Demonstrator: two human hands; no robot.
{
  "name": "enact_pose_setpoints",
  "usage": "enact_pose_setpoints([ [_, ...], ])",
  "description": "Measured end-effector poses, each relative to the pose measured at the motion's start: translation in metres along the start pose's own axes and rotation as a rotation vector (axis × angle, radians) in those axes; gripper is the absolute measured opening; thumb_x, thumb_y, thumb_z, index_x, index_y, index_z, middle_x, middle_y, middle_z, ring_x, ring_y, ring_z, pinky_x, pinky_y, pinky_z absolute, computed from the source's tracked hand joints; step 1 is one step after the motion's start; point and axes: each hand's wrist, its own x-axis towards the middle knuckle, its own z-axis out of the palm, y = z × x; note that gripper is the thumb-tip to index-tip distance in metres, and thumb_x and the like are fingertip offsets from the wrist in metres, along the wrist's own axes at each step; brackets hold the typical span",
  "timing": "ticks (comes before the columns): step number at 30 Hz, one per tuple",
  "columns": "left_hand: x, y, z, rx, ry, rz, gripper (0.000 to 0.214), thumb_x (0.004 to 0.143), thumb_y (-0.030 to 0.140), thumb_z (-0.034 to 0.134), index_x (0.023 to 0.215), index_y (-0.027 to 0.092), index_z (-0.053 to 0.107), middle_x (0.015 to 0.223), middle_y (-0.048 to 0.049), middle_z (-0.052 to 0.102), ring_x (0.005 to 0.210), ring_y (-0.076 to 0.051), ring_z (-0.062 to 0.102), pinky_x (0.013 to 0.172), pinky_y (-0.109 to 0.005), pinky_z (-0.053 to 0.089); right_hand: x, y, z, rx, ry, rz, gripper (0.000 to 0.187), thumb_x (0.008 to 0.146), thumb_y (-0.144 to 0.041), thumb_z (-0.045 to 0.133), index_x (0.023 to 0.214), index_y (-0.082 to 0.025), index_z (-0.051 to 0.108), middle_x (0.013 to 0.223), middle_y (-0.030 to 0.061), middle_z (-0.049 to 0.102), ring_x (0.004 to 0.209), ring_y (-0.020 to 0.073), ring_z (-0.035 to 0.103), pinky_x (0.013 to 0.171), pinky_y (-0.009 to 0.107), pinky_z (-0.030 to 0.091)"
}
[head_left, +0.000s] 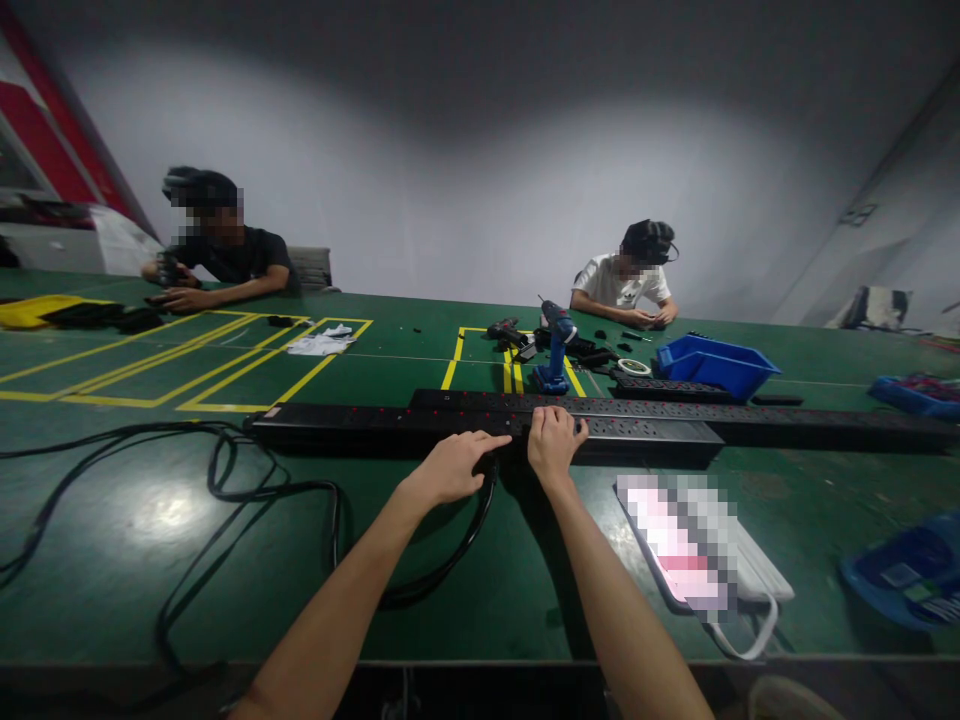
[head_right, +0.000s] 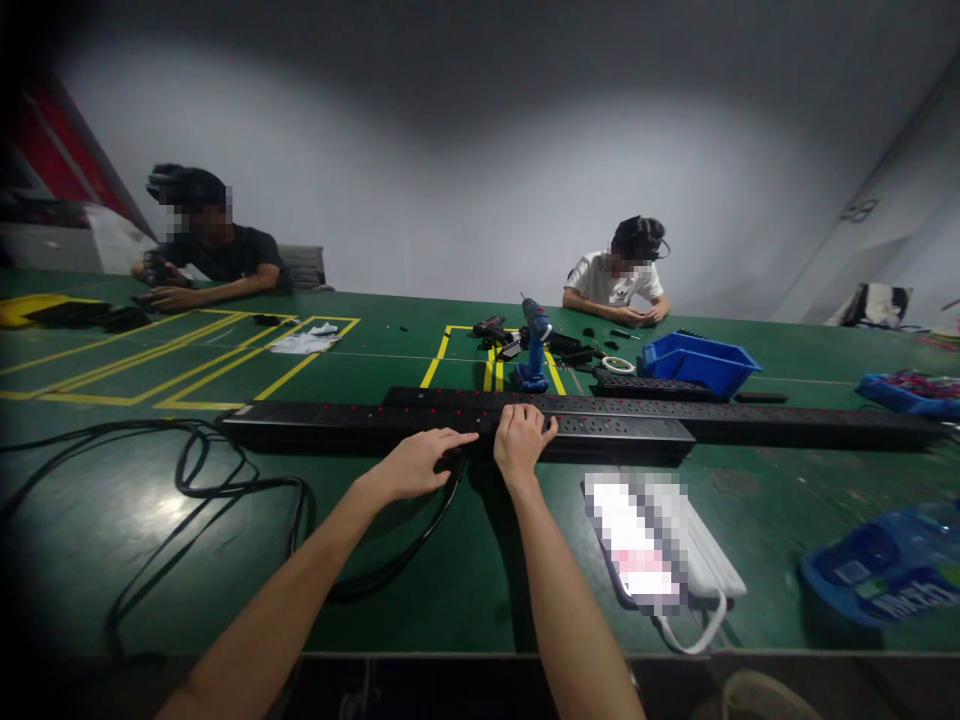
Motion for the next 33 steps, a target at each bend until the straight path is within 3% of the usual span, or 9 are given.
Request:
enact_pose_setpoints([
  [5, 0.001, -0.003, 0.008, 0.038, -0.013, -0.002, 0.054, 0.078, 0.016, 0.066, 0.127, 0.038, 0.064, 0.118, -0.0040, 0.066, 0.104, -0.025, 0.065, 0.094, -0.038, 0.049, 0.000, 0.000, 0.000, -0.001, -0.002, -0.001, 0.051, 0.103, -0.038, 0.023, 0.102, -0.018, 0.070, 0.115, 0.0137, 0.065, 0.109, 0.0258, 0.052, 0.108, 0.050, 0.014],
  [10, 0.001, -0.004, 0.001, 0.032, -0.005, -0.007, 0.040, 0.082, 0.016, 0.058, 0.116, 0.033, 0.071, 0.115, -0.0041, 0.066, 0.098, -0.023, 0.066, 0.092, -0.037, 0.050, -0.001, 0.000, 0.000, -0.003, 0.010, -0.004, 0.051, 0.103, -0.038, 0.023, 0.102, -0.019, 0.070, 0.114, 0.0131, 0.066, 0.109, 0.0257, 0.053, 0.108, 0.050, 0.015],
  [14, 0.001, -0.014, -0.011, -0.099, 0.210, -0.076, 0.038, 0.085, 0.018, 0.056, 0.120, 0.030, 0.066, 0.118, -0.0028, 0.067, 0.107, -0.021, 0.062, 0.096, -0.035, 0.048, -0.001, 0.001, 0.000, 0.014, 0.011, -0.004, 0.050, 0.103, -0.038, 0.024, 0.101, -0.019, 0.070, 0.114, 0.0122, 0.066, 0.109, 0.0253, 0.053, 0.108, 0.049, 0.015],
  [17, 0.002, -0.029, -0.014, -0.124, 0.393, -0.227, 0.033, 0.090, 0.032, 0.057, 0.122, 0.029, 0.064, 0.112, -0.0048, 0.068, 0.101, -0.022, 0.063, 0.093, -0.038, 0.049, 0.000, 0.001, 0.001, 0.015, 0.009, 0.001, 0.049, 0.103, -0.038, 0.025, 0.101, -0.018, 0.070, 0.114, 0.0123, 0.066, 0.108, 0.0250, 0.053, 0.108, 0.048, 0.015],
  [19, 0.002, -0.039, -0.012, -0.104, 0.451, -0.300, 0.033, 0.090, 0.038, 0.058, 0.122, 0.028, 0.064, 0.105, -0.0057, 0.069, 0.097, -0.023, 0.063, 0.092, -0.039, 0.049, 0.000, 0.001, 0.000, 0.016, 0.009, 0.000, 0.050, 0.103, -0.037, 0.024, 0.102, -0.018, 0.070, 0.114, 0.0126, 0.066, 0.108, 0.0251, 0.053, 0.108, 0.048, 0.015],
  [24, 0.003, -0.055, -0.003, -0.119, 0.469, -0.364, 0.034, 0.091, 0.040, 0.057, 0.122, 0.027, 0.064, 0.106, -0.0063, 0.068, 0.100, -0.023, 0.063, 0.095, -0.040, 0.047, 0.000, 0.000, -0.001, 0.022, 0.007, 0.002, 0.051, 0.103, -0.037, 0.022, 0.101, -0.018, 0.070, 0.113, 0.0132, 0.066, 0.108, 0.0255, 0.053, 0.107, 0.048, 0.016],
  [33, 0.007, -0.061, 0.006, -0.151, 0.496, -0.374, 0.036, 0.091, 0.045, 0.058, 0.122, 0.027, 0.064, 0.106, -0.0068, 0.069, 0.103, -0.024, 0.064, 0.095, -0.040, 0.047, 0.000, 0.000, -0.002, 0.010, 0.001, -0.001, 0.051, 0.103, -0.037, 0.022, 0.103, -0.019, 0.070, 0.114, 0.0127, 0.066, 0.107, 0.0253, 0.052, 0.107, 0.047, 0.016],
])
